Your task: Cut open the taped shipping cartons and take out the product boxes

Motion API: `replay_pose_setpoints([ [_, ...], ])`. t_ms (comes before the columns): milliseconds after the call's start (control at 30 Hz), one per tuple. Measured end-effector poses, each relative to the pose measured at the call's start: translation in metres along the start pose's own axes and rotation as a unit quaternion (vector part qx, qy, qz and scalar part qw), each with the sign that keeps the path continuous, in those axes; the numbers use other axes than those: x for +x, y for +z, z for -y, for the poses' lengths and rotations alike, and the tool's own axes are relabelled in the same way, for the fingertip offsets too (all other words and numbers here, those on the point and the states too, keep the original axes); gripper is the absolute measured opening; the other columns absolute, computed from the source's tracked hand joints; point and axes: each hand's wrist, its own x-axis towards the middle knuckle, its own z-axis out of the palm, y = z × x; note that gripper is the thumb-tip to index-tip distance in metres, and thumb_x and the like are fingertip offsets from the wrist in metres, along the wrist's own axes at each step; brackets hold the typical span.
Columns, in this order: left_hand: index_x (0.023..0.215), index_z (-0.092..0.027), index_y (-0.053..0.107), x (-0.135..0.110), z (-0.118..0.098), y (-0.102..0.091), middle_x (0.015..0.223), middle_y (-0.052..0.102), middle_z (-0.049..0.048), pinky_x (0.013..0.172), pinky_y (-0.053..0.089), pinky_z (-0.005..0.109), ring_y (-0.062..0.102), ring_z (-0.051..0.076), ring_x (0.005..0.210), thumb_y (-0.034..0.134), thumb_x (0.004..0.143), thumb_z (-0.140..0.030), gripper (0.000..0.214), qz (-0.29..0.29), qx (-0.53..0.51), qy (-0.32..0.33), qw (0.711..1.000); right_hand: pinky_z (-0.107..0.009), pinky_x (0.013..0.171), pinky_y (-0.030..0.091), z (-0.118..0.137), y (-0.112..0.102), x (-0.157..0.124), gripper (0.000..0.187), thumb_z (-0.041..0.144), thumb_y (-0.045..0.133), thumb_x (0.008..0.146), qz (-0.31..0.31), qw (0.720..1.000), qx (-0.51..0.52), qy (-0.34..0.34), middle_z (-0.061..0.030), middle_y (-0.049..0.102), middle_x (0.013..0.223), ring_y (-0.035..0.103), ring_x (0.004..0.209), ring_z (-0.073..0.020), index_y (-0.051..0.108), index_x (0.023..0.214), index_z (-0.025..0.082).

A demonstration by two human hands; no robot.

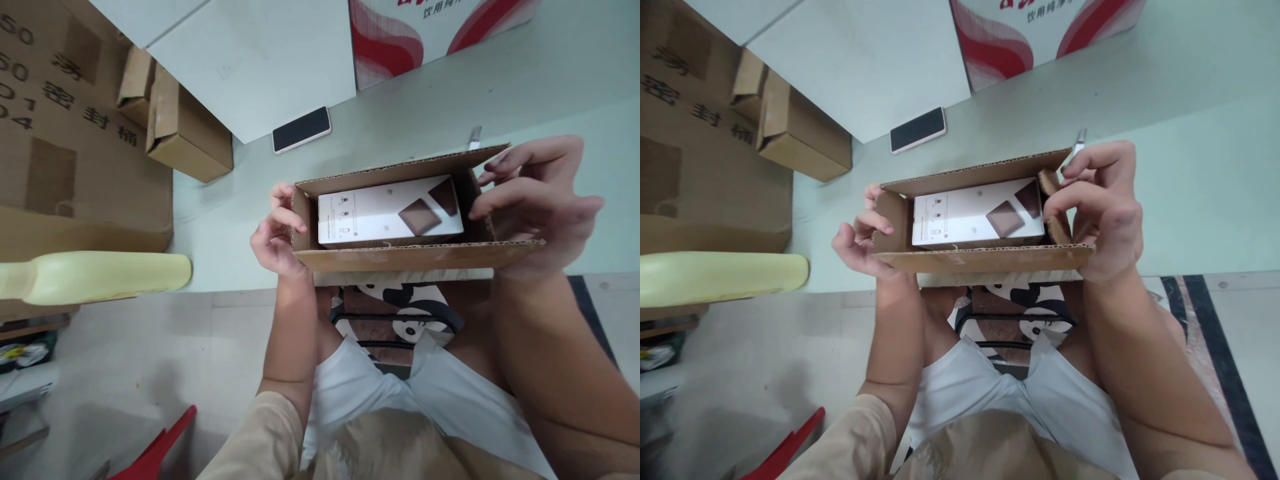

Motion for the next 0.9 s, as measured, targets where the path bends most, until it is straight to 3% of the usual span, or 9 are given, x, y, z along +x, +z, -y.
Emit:
replay_pose_setpoints([
  [233, 0.054, -0.019, 0.04, -0.003, -0.003, -0.001, 0.105, 0.061, 0.0057, 0.093, 0.055, 0.044, 0.059, 0.025, 0.101, 0.052, 0.088, -0.075, 0.067, 0.009, 0.013, 0.009, 1.0, -0.053, 0.092, 0.053, -0.003, 0.004, 0.001, 0.073, 0.083, 0.039, 0.091, -0.083, 0.996, -0.037, -0.007, -0.0087, 0.047, 0.09, 0.06, 0.09, -0.0235, 0.049, 0.053, 0.022],
  [500, 0.052, -0.018, 0.04, -0.001, -0.01, 0.0, 0.101, 0.058, 0.0063, 0.094, 0.056, 0.044, 0.062, 0.024, 0.1, 0.049, 0.09, -0.072, 0.066, -0.008, 0.053, -0.002, 0.999, -0.046, 0.097, 0.048, -0.014, 0.001, -0.005, 0.057, 0.054, 0.043, 0.102, -0.075, 0.995, 0.028, -0.058, -0.005, 0.047, 0.086, 0.056, 0.091, -0.0167, 0.055, 0.059, 0.017],
  [567, 0.054, -0.019, 0.044, -0.003, -0.022, 0.0, 0.096, 0.055, 0.0045, 0.093, 0.057, 0.041, 0.063, 0.021, 0.096, 0.055, 0.09, -0.06, 0.056, -0.04, 0.034, 0.029, 0.998, -0.046, 0.095, 0.046, -0.013, 0.001, -0.007, 0.056, 0.053, 0.045, 0.101, -0.067, 0.996, 0.024, -0.062, -0.0053, 0.047, 0.086, 0.056, 0.091, -0.0179, 0.055, 0.058, 0.018],
  [667, 0.058, -0.02, 0.051, -0.009, -0.048, -0.002, 0.087, 0.051, 0.0012, 0.087, 0.059, 0.036, 0.062, 0.016, 0.087, 0.064, 0.09, -0.048, 0.044, -0.07, 0.055, 0.149, 0.985, -0.043, 0.085, 0.044, -0.008, 0.002, -0.013, 0.055, 0.051, 0.045, 0.102, -0.058, 0.994, 0.019, -0.093, -0.0059, 0.048, 0.088, 0.055, 0.088, -0.0182, 0.055, 0.059, 0.017],
  [767, 0.059, -0.022, 0.057, -0.016, -0.071, -0.002, 0.077, 0.053, -0.0006, 0.08, 0.059, 0.035, 0.062, 0.014, 0.077, 0.068, 0.091, -0.048, 0.043, -0.021, 0.146, 0.227, 0.963, -0.037, 0.072, 0.04, -0.002, 0.003, -0.02, 0.047, 0.044, 0.048, 0.1, -0.022, 0.991, 0.04, -0.129, -0.0058, 0.048, 0.09, 0.051, 0.08, -0.0158, 0.057, 0.062, 0.017],
  [900, 0.07, -0.024, 0.071, -0.013, -0.093, 0.011, 0.079, 0.069, -0.0006, 0.076, 0.058, 0.034, 0.068, 0.014, 0.077, 0.07, 0.093, -0.03, 0.024, 0.117, 0.303, 0.198, 0.925, -0.036, 0.068, 0.039, 0.002, 0.005, -0.023, 0.037, 0.037, 0.047, 0.098, 0.02, 0.986, 0.072, -0.148, -0.006, 0.048, 0.092, 0.048, 0.078, -0.0156, 0.057, 0.068, 0.018],
])
